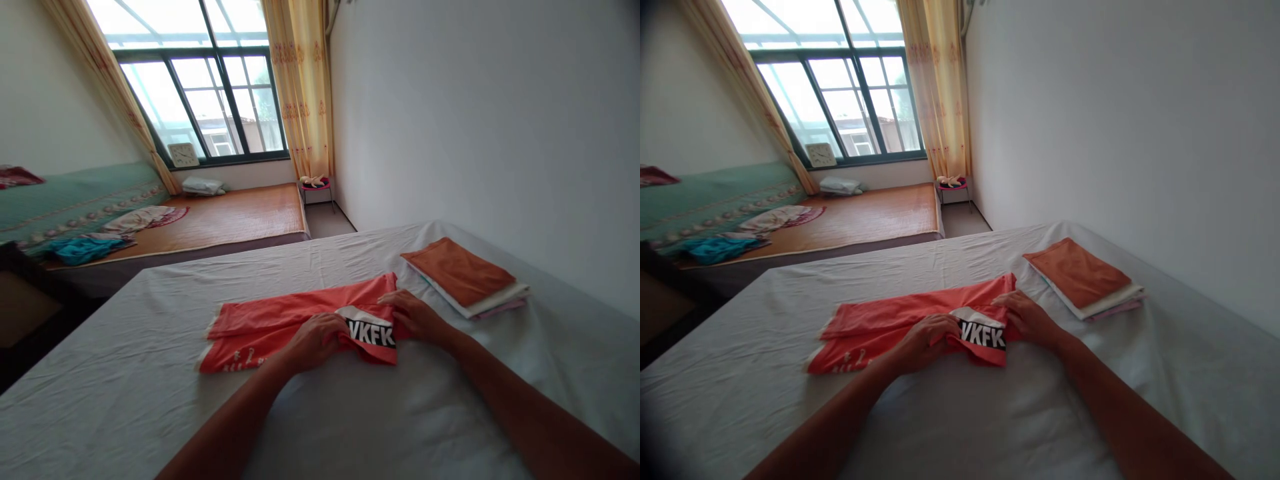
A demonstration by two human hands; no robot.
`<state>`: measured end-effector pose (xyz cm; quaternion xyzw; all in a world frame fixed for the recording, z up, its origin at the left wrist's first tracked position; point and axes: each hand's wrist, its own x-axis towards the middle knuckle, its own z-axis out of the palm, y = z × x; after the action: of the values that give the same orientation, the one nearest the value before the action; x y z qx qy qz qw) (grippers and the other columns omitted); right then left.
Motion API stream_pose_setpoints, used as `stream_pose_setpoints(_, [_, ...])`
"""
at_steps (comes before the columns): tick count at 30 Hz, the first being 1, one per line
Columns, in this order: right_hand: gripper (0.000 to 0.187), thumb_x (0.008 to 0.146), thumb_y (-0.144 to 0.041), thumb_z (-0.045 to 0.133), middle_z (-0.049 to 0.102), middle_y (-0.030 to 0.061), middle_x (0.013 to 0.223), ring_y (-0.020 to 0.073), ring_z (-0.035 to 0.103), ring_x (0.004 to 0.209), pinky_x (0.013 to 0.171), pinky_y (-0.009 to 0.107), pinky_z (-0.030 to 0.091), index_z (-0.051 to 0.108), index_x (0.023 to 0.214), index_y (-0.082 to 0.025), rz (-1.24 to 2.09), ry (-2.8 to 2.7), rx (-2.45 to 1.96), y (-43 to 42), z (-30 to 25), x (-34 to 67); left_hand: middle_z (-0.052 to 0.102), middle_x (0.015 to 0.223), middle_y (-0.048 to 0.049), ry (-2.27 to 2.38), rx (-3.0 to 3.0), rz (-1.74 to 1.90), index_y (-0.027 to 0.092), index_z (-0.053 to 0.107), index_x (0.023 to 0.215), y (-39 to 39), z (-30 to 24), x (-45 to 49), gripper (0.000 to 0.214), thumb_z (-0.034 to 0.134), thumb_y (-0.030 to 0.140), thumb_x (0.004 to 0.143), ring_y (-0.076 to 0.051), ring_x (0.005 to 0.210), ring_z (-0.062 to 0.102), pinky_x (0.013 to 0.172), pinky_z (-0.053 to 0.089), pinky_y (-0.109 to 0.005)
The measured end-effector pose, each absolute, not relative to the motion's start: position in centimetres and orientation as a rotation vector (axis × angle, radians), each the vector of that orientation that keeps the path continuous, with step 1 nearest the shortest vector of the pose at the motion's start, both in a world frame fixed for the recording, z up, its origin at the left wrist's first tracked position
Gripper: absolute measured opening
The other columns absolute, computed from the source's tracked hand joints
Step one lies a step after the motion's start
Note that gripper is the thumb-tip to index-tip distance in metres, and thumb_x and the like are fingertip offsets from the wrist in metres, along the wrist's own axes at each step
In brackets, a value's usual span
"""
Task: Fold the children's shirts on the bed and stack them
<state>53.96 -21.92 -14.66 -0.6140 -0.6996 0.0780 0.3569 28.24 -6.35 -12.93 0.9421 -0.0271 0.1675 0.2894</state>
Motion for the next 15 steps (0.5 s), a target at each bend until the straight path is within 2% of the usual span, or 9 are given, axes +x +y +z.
stream_pose_setpoints(5, [0.035,0.085,-0.018,0.054,0.055,0.0061,0.13,0.0217,0.044,0.124,0.104,0.041,0.036,0.061,0.119,-0.027,0.405,-2.005,-1.548,-22.7,-13.5,52.9,0.067,0.104,-0.0064,-0.006,2.436,0.444,0.02,0.062,0.103,-6.1,-13.5,28.2,0.024,0.048,0.013,0.084,-0.02,0.102,0.058,0.095,0.042,-0.034])
stream_pose_setpoints(9, [0.036,0.081,-0.024,0.063,0.051,0.0044,0.135,0.0249,0.039,0.128,0.107,0.044,0.031,0.063,0.116,-0.031,0.327,-2.121,-1.58,-23.1,-13.1,51.9,0.066,0.099,-0.0058,0.216,2.326,0.486,0.02,0.06,0.104,-6.4,-13.5,28.4,0.023,0.044,0.019,0.088,-0.018,0.092,0.06,0.086,0.045,-0.031])
stream_pose_setpoints(13, [0.017,0.081,-0.028,0.062,0.063,0.004,0.117,0.0241,0.051,0.115,0.101,0.041,0.036,0.071,0.096,-0.029,0.229,-2.038,-1.564,-22.5,-13.6,51.1,0.066,0.091,-0.0044,0.338,2.302,0.512,0.019,0.059,0.099,-6.5,-13.8,28.8,0.019,0.043,0.024,0.091,-0.017,0.083,0.059,0.077,0.045,-0.027])
stream_pose_setpoints(15, [0.018,0.086,-0.032,0.054,0.069,0.005,0.098,0.022,0.06,0.097,0.088,0.036,0.045,0.07,0.088,-0.023,0.3,-1.838,-1.628,-22.1,-14.0,51.1,0.065,0.085,-0.0028,0.446,2.31,0.549,0.019,0.058,0.096,-6.4,-14.3,29.4,0.018,0.043,0.027,0.091,-0.016,0.078,0.058,0.072,0.044,-0.026])
